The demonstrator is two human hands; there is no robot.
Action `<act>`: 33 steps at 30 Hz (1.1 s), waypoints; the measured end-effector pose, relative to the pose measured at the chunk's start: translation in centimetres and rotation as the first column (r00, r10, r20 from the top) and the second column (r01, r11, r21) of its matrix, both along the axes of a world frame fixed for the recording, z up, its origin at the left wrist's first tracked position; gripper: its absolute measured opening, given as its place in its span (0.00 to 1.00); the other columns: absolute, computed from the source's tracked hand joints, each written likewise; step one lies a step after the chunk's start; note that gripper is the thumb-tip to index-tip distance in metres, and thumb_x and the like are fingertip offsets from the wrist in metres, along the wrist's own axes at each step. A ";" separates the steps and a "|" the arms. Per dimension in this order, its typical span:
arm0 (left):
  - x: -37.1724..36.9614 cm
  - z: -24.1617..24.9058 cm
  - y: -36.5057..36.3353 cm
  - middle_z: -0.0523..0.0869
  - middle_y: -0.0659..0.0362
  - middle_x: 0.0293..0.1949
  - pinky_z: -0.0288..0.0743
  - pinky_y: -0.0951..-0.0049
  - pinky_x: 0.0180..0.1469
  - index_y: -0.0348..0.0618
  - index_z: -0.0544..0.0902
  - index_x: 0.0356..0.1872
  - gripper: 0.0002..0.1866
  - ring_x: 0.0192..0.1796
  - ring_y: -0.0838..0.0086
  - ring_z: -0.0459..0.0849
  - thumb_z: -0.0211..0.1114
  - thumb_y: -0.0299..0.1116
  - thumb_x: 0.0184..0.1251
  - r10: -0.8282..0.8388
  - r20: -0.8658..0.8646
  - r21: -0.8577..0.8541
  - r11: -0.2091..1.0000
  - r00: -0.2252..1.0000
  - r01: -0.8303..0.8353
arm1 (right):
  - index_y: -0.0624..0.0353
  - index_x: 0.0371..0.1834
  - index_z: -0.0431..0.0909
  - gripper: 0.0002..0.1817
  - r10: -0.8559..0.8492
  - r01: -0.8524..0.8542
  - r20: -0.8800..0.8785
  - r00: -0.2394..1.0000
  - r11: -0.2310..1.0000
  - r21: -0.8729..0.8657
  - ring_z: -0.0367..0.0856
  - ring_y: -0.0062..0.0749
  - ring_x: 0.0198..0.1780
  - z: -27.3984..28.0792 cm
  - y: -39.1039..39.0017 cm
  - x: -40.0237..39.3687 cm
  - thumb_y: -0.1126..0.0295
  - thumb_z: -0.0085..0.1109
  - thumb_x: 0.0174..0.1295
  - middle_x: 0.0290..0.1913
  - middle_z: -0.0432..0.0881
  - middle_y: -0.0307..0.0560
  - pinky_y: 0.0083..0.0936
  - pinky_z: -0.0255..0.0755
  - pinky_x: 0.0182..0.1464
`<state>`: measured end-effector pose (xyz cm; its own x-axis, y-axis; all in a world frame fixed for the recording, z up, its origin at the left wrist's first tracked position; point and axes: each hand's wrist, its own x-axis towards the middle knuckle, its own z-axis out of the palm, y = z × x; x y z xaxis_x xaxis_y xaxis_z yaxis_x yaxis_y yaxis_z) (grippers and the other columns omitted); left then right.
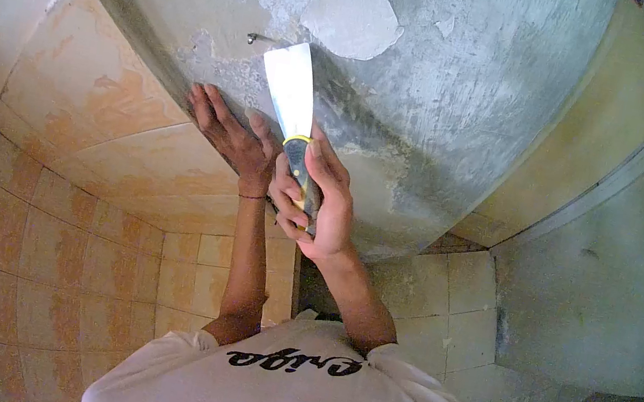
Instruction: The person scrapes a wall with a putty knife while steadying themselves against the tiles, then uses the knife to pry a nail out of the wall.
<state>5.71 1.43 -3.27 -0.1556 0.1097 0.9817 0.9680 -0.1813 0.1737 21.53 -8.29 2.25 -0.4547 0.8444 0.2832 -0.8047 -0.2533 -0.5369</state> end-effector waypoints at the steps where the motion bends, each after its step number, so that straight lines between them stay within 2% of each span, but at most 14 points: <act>1: 0.0 0.0 0.0 0.59 0.36 0.78 0.54 0.41 0.80 0.29 0.58 0.79 0.36 0.79 0.38 0.59 0.51 0.41 0.78 -0.004 0.002 0.001 1.000 1.000 0.004 | 0.42 0.83 0.56 0.28 -0.006 0.007 -0.015 1.000 1.000 0.030 0.54 0.13 0.14 -0.1 0.0 -0.1 0.54 0.42 0.83 0.26 0.63 0.34 0.11 0.46 0.07; 7: 0.0 0.1 0.1 0.59 0.37 0.78 0.54 0.41 0.80 0.30 0.58 0.80 0.35 0.79 0.39 0.59 0.51 0.40 0.78 -0.010 -0.004 0.021 1.000 1.000 0.010 | 0.43 0.83 0.57 0.28 -0.013 0.013 0.003 1.000 1.000 0.001 0.54 0.14 0.14 0.1 0.0 0.1 0.52 0.43 0.83 0.25 0.62 0.35 0.14 0.44 0.08; 11: 0.2 0.2 -0.2 0.59 0.37 0.78 0.54 0.42 0.80 0.30 0.59 0.79 0.35 0.79 0.39 0.59 0.51 0.41 0.79 -0.009 0.008 0.008 1.000 1.000 0.009 | 0.41 0.83 0.56 0.28 0.010 -0.009 0.033 0.999 0.999 -0.042 0.54 0.13 0.15 0.7 -0.3 0.3 0.52 0.43 0.83 0.25 0.62 0.34 0.11 0.43 0.08; 17: 0.1 0.1 -0.1 0.59 0.37 0.78 0.54 0.42 0.80 0.30 0.58 0.80 0.35 0.79 0.40 0.59 0.51 0.41 0.79 -0.008 0.003 0.010 1.000 1.000 0.008 | 0.39 0.83 0.55 0.28 -0.001 0.001 0.023 1.000 0.999 -0.040 0.54 0.13 0.15 0.6 -0.4 0.8 0.52 0.42 0.83 0.25 0.62 0.34 0.11 0.44 0.08; 21: 0.2 0.1 -0.4 0.59 0.37 0.78 0.54 0.42 0.80 0.30 0.58 0.80 0.35 0.79 0.40 0.59 0.51 0.41 0.79 -0.008 0.016 -0.013 1.000 1.000 0.009 | 0.40 0.84 0.56 0.31 0.011 -0.010 0.037 0.999 0.999 -0.037 0.57 0.15 0.15 0.5 -0.4 1.1 0.51 0.46 0.82 0.26 0.62 0.34 0.13 0.48 0.10; 24: 0.1 0.3 0.1 0.59 0.36 0.78 0.54 0.41 0.80 0.30 0.58 0.80 0.35 0.79 0.40 0.58 0.51 0.41 0.79 0.002 -0.007 0.014 1.000 1.000 -0.002 | 0.39 0.83 0.57 0.28 0.007 -0.007 0.017 1.000 0.999 -0.038 0.54 0.13 0.14 0.2 -0.4 0.4 0.51 0.44 0.83 0.25 0.61 0.33 0.12 0.45 0.08; 33: 0.2 0.1 0.0 0.60 0.36 0.78 0.55 0.40 0.79 0.31 0.58 0.80 0.35 0.78 0.39 0.60 0.51 0.41 0.80 0.000 -0.001 0.018 1.000 1.000 0.000 | 0.39 0.81 0.59 0.27 0.044 -0.045 -0.014 0.999 0.998 -0.053 0.54 0.13 0.14 0.2 0.4 0.5 0.51 0.45 0.82 0.25 0.62 0.34 0.12 0.45 0.08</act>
